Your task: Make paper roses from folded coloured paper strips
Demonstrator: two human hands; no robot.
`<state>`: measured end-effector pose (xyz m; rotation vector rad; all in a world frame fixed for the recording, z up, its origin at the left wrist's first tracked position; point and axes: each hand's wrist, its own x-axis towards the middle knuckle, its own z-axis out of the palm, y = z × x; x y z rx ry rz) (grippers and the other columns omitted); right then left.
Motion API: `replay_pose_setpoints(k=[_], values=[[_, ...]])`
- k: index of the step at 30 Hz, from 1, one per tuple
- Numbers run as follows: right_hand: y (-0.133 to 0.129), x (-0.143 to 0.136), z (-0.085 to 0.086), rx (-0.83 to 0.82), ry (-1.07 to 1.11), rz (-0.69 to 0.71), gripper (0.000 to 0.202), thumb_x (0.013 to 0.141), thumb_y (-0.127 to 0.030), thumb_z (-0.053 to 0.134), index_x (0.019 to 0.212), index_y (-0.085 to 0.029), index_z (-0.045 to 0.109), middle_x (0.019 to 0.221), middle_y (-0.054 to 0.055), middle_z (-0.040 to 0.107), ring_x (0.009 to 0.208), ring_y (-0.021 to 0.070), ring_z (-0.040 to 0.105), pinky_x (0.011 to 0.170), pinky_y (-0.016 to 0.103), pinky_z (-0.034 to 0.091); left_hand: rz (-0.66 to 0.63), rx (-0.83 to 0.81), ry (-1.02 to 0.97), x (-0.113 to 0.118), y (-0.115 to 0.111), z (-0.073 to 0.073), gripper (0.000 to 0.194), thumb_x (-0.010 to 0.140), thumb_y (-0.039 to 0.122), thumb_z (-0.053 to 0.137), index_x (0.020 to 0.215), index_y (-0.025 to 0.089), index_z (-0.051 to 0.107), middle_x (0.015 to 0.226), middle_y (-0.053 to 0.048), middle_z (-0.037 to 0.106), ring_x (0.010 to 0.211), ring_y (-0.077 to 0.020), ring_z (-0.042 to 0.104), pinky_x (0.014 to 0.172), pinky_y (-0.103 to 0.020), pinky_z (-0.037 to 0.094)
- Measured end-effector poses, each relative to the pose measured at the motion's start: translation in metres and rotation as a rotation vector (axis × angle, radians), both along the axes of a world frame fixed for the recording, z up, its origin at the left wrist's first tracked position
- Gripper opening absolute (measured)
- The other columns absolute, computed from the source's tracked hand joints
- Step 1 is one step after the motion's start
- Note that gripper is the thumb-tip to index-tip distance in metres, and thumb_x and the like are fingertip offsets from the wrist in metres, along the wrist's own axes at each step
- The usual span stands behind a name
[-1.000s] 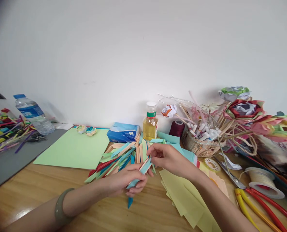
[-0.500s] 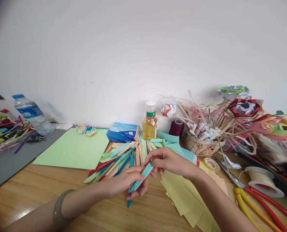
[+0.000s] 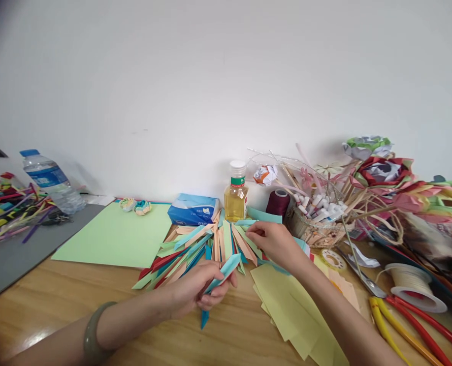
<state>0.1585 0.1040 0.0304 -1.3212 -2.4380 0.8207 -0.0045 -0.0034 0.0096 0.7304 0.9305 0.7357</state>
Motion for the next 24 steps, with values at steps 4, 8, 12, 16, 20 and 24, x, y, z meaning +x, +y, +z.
replay_pose_setpoints(k=[4,8,12,16,20,24], values=[[-0.002,-0.004,-0.008,0.153,-0.125,-0.11,0.021,0.08,-0.029,0.046,0.072,-0.019,0.062,0.072,0.003,0.063,0.063,0.0168,0.057,0.056,0.026,0.034,0.001,-0.008,0.023,0.0,0.0,0.001,0.038,0.084,0.045,0.03,0.076,0.015,0.052,0.048,0.007,0.032,0.035,-0.0041,0.019,0.038,-0.021,0.009],[-0.008,-0.01,-0.013,0.228,-0.235,-0.181,0.015,0.075,-0.027,0.052,0.065,-0.021,0.061,0.078,0.005,0.064,0.07,0.0209,0.058,0.052,0.025,0.027,0.042,0.042,0.047,0.0,-0.001,0.001,0.04,0.083,0.049,0.033,0.08,0.014,0.054,0.054,0.007,0.033,0.038,-0.0035,0.022,0.04,-0.021,0.011],[-0.012,-0.011,-0.008,0.245,-0.263,-0.205,0.02,0.077,-0.031,0.05,0.061,-0.021,0.058,0.077,0.004,0.066,0.068,0.0205,0.058,0.049,0.025,0.025,0.136,0.11,0.063,0.001,-0.003,0.002,0.036,0.08,0.048,0.043,0.086,0.014,0.056,0.059,0.005,0.037,0.044,-0.0043,0.029,0.044,-0.02,0.02],[-0.018,-0.009,0.009,0.248,-0.153,-0.211,0.026,0.082,-0.039,0.044,0.068,-0.022,0.056,0.071,0.003,0.065,0.064,0.0188,0.058,0.053,0.026,0.032,0.306,0.206,0.022,0.002,-0.005,0.003,0.036,0.078,0.048,0.052,0.091,0.015,0.056,0.066,0.003,0.043,0.053,-0.0067,0.038,0.051,-0.021,0.029],[-0.039,-0.016,0.023,0.024,0.251,-0.13,0.027,0.081,-0.041,0.045,0.063,-0.021,0.051,0.055,-0.001,0.058,0.048,0.0143,0.052,0.049,0.025,0.035,0.42,0.278,-0.039,0.004,-0.005,0.006,0.034,0.078,0.043,0.058,0.1,0.017,0.056,0.072,0.001,0.05,0.069,-0.0116,0.05,0.07,-0.025,0.04],[-0.061,-0.03,0.02,-0.008,0.31,-0.014,0.025,0.081,-0.036,0.047,0.062,-0.02,0.052,0.056,0.0,0.058,0.051,0.0134,0.05,0.049,0.024,0.035,0.486,0.234,-0.11,0.006,-0.005,0.008,0.039,0.08,0.033,0.058,0.117,0.022,0.051,0.097,-0.004,0.059,0.09,-0.0159,0.054,0.083,-0.028,0.041]])
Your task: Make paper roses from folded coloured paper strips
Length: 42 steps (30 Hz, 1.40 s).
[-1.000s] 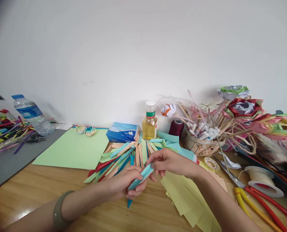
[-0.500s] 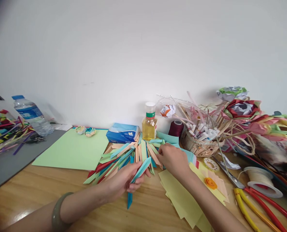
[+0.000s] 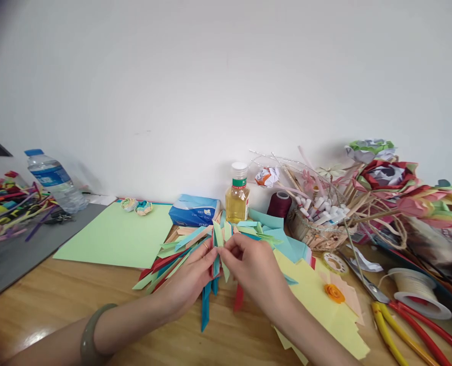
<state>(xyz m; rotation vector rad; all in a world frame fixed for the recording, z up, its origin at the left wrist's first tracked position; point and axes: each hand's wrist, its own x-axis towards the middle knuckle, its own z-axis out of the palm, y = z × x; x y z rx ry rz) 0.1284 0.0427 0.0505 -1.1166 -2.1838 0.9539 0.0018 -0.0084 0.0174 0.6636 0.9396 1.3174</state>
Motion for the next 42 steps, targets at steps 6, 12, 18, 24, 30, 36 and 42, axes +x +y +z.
replay_pose_setpoints(k=[6,12,18,24,30,36,42], values=[[-0.004,-0.006,-0.008,0.041,-0.021,-0.015,0.024,0.082,-0.034,0.044,0.067,-0.02,0.055,0.058,0.0,0.06,0.052,0.0143,0.054,0.052,0.024,0.04,-0.006,-0.002,-0.2,0.001,0.003,-0.003,0.037,0.081,0.023,0.059,0.117,0.019,0.054,0.12,-0.008,0.056,0.109,-0.0188,0.051,0.091,-0.03,0.04],[-0.005,-0.006,-0.009,0.098,-0.118,-0.05,0.021,0.08,-0.028,0.044,0.066,-0.02,0.058,0.057,0.0,0.062,0.051,0.0146,0.054,0.049,0.023,0.037,0.012,0.029,-0.179,-0.001,0.003,-0.004,0.039,0.079,0.026,0.062,0.117,0.021,0.054,0.12,-0.006,0.057,0.11,-0.0187,0.052,0.091,-0.029,0.041],[-0.006,-0.005,-0.003,0.043,-0.139,0.089,0.025,0.081,-0.024,0.04,0.07,-0.02,0.062,0.06,0.0,0.062,0.055,0.0146,0.056,0.053,0.023,0.04,0.023,0.008,-0.18,0.002,0.001,-0.001,0.041,0.077,0.027,0.064,0.116,0.023,0.054,0.117,-0.006,0.058,0.107,-0.0174,0.053,0.088,-0.027,0.042],[0.003,0.011,0.015,-0.115,-0.249,0.361,0.023,0.078,-0.013,0.042,0.071,-0.019,0.064,0.06,-0.001,0.062,0.053,0.0125,0.056,0.051,0.021,0.04,-0.088,-0.041,-0.213,0.008,-0.004,-0.01,0.035,0.075,0.032,0.065,0.107,0.018,0.057,0.1,-0.007,0.063,0.089,-0.0165,0.06,0.073,-0.025,0.045],[0.014,0.027,0.019,-0.178,-0.285,0.508,0.021,0.083,-0.021,0.046,0.077,-0.021,0.066,0.063,0.0,0.066,0.056,0.0133,0.059,0.054,0.022,0.044,-0.253,-0.048,-0.134,0.012,-0.008,-0.012,0.045,0.07,0.045,0.066,0.1,0.014,0.055,0.073,-0.003,0.061,0.055,-0.0121,0.058,0.059,-0.028,0.044],[0.018,0.029,0.004,0.2,-0.164,0.305,0.075,0.068,-0.03,0.068,0.135,-0.031,0.034,0.134,0.006,0.043,0.12,0.0268,0.043,0.092,0.038,0.042,-0.165,-0.038,-0.037,0.009,-0.007,-0.008,0.045,0.066,0.046,0.069,0.096,0.014,0.057,0.062,0.003,0.052,0.055,-0.0093,0.05,0.059,-0.025,0.039],[0.009,0.022,-0.015,0.209,-0.223,0.446,0.112,0.061,-0.029,0.075,0.144,-0.029,0.001,0.144,0.011,0.029,0.131,0.031,0.028,0.103,0.045,0.031,-0.116,0.026,-0.137,0.007,-0.004,-0.011,0.034,0.074,0.035,0.065,0.101,0.016,0.059,0.077,-0.001,0.058,0.074,-0.0126,0.056,0.07,-0.025,0.04]])
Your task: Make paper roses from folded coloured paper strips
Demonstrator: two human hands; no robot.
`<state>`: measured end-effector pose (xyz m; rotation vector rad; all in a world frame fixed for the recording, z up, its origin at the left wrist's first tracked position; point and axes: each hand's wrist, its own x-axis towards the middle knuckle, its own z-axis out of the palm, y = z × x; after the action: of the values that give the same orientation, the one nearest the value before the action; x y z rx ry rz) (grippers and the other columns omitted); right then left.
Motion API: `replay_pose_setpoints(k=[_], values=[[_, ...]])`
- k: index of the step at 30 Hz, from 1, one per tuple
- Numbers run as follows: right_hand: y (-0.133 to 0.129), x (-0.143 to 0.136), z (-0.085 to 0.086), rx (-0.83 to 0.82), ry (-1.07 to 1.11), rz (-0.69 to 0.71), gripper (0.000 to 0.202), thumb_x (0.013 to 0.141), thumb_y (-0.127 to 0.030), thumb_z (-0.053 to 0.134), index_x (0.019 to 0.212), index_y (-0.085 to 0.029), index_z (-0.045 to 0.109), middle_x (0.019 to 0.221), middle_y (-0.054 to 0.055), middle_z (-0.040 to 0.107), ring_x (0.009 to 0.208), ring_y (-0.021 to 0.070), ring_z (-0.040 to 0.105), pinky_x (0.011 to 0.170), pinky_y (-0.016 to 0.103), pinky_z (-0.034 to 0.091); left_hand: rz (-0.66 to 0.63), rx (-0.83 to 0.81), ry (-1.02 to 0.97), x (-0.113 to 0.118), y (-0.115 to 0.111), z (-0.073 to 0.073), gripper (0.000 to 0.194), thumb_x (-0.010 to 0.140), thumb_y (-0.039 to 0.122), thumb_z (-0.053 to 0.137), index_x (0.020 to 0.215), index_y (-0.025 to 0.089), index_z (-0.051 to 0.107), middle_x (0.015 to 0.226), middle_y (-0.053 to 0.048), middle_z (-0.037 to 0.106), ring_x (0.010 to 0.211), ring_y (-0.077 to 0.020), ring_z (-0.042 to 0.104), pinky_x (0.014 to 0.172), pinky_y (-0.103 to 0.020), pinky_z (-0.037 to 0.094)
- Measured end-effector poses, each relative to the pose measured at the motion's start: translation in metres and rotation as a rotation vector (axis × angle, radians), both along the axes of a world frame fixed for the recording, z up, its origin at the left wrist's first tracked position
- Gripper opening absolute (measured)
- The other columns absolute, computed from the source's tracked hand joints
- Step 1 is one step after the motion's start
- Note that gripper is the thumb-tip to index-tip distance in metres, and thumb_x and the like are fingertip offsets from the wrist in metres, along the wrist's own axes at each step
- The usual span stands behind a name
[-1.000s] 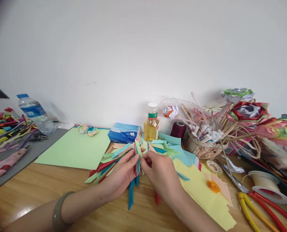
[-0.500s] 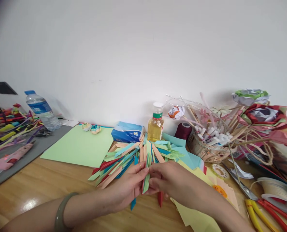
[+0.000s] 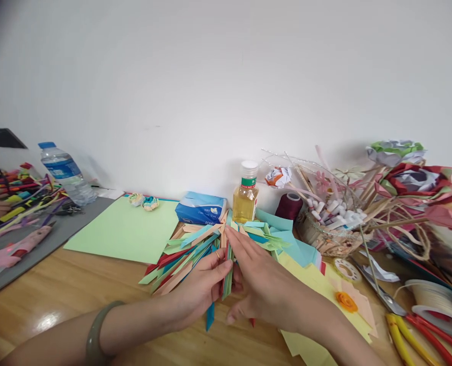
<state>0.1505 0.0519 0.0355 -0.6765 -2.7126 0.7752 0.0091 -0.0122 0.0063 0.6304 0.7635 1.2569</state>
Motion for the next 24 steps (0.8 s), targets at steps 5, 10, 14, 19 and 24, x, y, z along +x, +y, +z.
replay_pose_setpoints(k=[5,10,14,19,24], values=[[0.001,-0.011,-0.012,0.118,-0.073,-0.013,0.121,0.058,-0.032,0.075,0.143,-0.025,-0.012,0.151,0.011,0.005,0.137,0.0298,0.009,0.107,0.047,0.026,0.049,0.069,0.032,0.0,-0.001,0.0,0.038,0.08,0.03,0.059,0.117,0.02,0.054,0.102,-0.006,0.061,0.096,-0.0178,0.054,0.081,-0.027,0.04],[-0.006,-0.021,-0.015,0.204,-0.021,-0.088,0.109,0.064,-0.021,0.064,0.143,-0.026,-0.01,0.151,0.008,0.011,0.137,0.0256,0.014,0.107,0.046,0.027,0.037,0.107,0.145,-0.002,-0.005,0.003,0.048,0.083,0.026,0.054,0.129,0.029,0.042,0.12,-0.004,0.052,0.104,-0.0159,0.049,0.092,-0.028,0.035],[-0.005,-0.017,-0.009,0.07,0.034,-0.068,0.108,0.065,-0.026,0.068,0.144,-0.026,-0.006,0.151,0.01,0.008,0.137,0.0287,0.013,0.106,0.045,0.029,0.013,0.065,0.261,-0.004,-0.003,0.005,0.052,0.083,0.026,0.051,0.133,0.025,0.035,0.098,-0.004,0.055,0.078,-0.0134,0.05,0.078,-0.029,0.04],[0.011,-0.002,0.011,-0.149,0.176,-0.04,0.064,0.082,-0.041,0.056,0.138,-0.032,0.028,0.143,0.005,0.033,0.132,0.0253,0.028,0.103,0.042,0.034,-0.068,0.108,0.462,-0.008,-0.002,0.005,0.033,0.084,0.032,0.047,0.114,0.018,0.049,0.077,0.001,0.047,0.068,-0.0107,0.043,0.07,-0.027,0.037],[0.021,0.005,0.026,-0.205,0.109,-0.002,0.022,0.086,-0.036,0.052,0.093,-0.023,0.067,0.095,0.005,0.061,0.083,0.0163,0.059,0.074,0.029,0.048,-0.287,0.088,0.551,-0.012,-0.002,0.01,0.017,0.082,0.031,0.048,0.089,0.016,0.048,0.063,0.005,0.04,0.059,-0.0089,0.04,0.061,-0.025,0.034]])
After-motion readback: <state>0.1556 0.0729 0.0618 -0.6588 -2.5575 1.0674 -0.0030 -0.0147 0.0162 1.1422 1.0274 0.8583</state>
